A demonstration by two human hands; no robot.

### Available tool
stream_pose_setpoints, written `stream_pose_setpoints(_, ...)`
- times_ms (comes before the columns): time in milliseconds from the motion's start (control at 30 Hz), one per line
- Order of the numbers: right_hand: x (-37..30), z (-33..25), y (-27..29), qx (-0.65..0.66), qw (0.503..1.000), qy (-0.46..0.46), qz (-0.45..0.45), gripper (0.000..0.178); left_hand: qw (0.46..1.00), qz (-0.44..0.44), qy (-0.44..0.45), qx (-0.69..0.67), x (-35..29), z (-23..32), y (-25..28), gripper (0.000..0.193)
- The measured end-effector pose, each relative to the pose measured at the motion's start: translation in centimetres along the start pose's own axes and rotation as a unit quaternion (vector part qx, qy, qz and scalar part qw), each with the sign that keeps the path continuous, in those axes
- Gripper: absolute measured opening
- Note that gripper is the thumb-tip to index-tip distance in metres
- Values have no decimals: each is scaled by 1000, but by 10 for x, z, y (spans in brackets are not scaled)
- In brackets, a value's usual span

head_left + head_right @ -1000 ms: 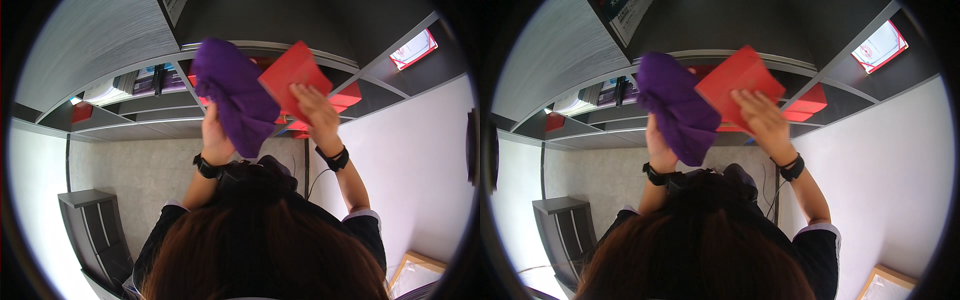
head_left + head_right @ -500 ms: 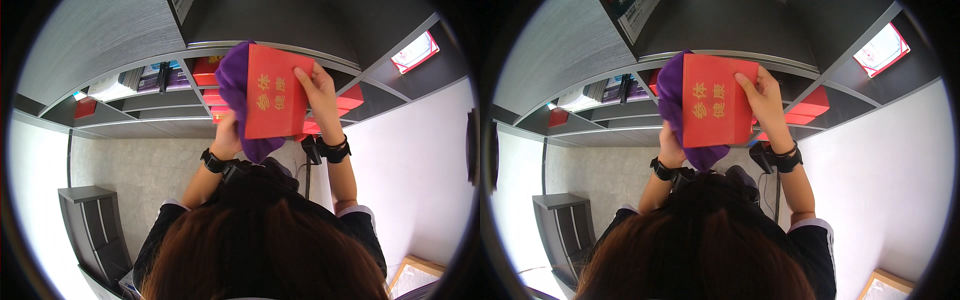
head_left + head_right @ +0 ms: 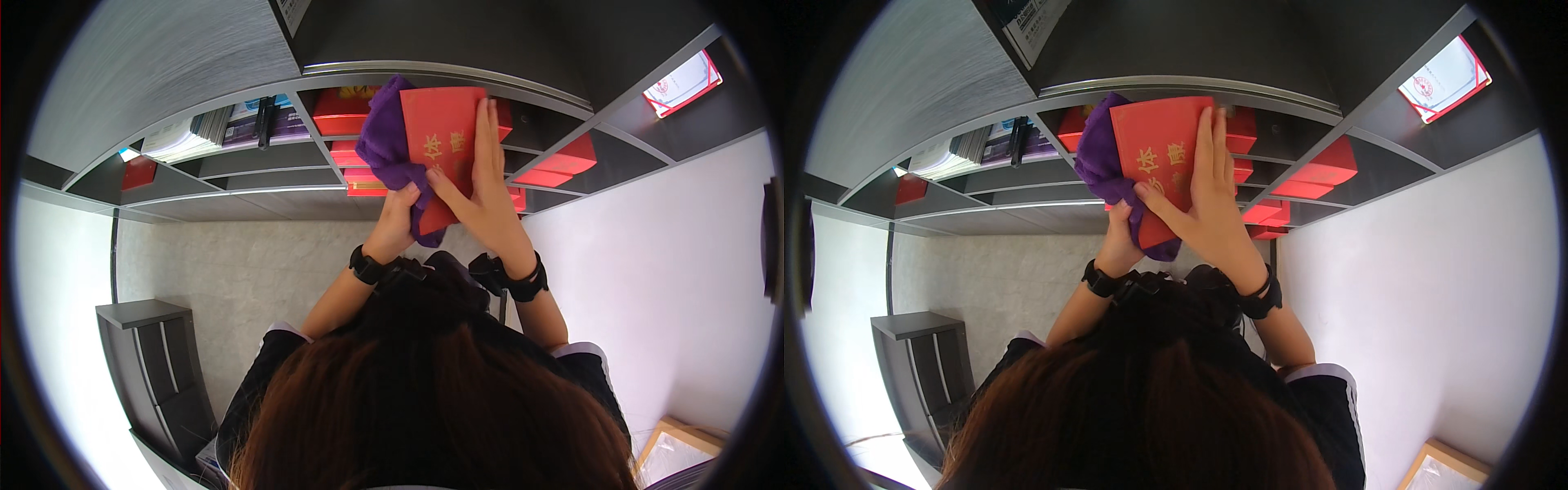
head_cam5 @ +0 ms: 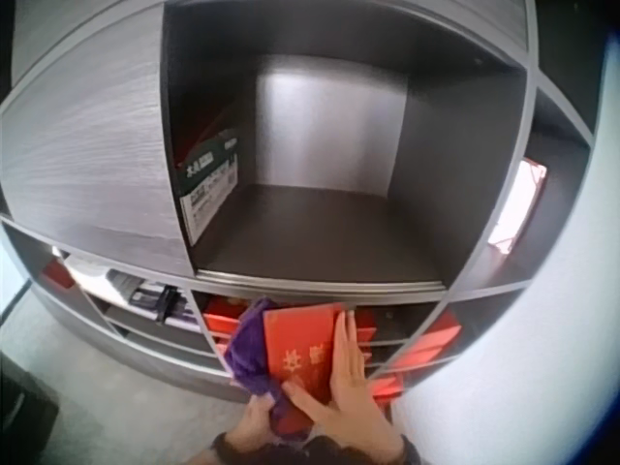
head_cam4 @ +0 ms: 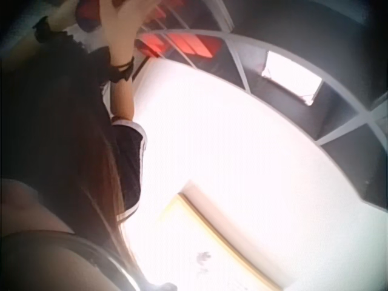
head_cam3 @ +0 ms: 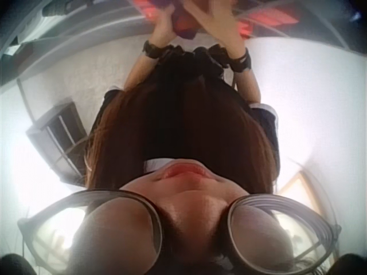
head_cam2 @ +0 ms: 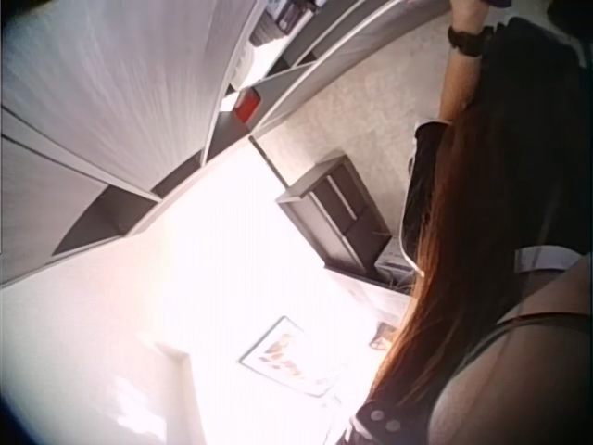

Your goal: The person wipes down several red decorative boxes and the interior surfaces of a grey shelving unit with a purple cloth.

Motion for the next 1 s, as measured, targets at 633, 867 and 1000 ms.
stream_pose_setpoints(633, -31, -14, -19, 51, 961, 86, -259, 109, 970, -82, 39, -226, 11, 36, 9, 67)
stream_pose_setpoints(867, -36, 40, -15, 210, 949, -101, -212, 77, 993, 75, 55, -73, -4, 42, 30, 70)
stream_pose_setpoints(1000, -49, 69, -19, 244, 895, -341, -152, 48, 983, 147, 102, -51, 0, 29, 63, 64)
Point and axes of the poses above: each hand's wrist, its own x-axis towards the middle knuckle, its own y-axis out of the back of the hand, z = x × y, the point moved 4 cm from there along x, towards the middle knuckle, and after that the axes turned 13 degrees about z, right-handed, at the moved point
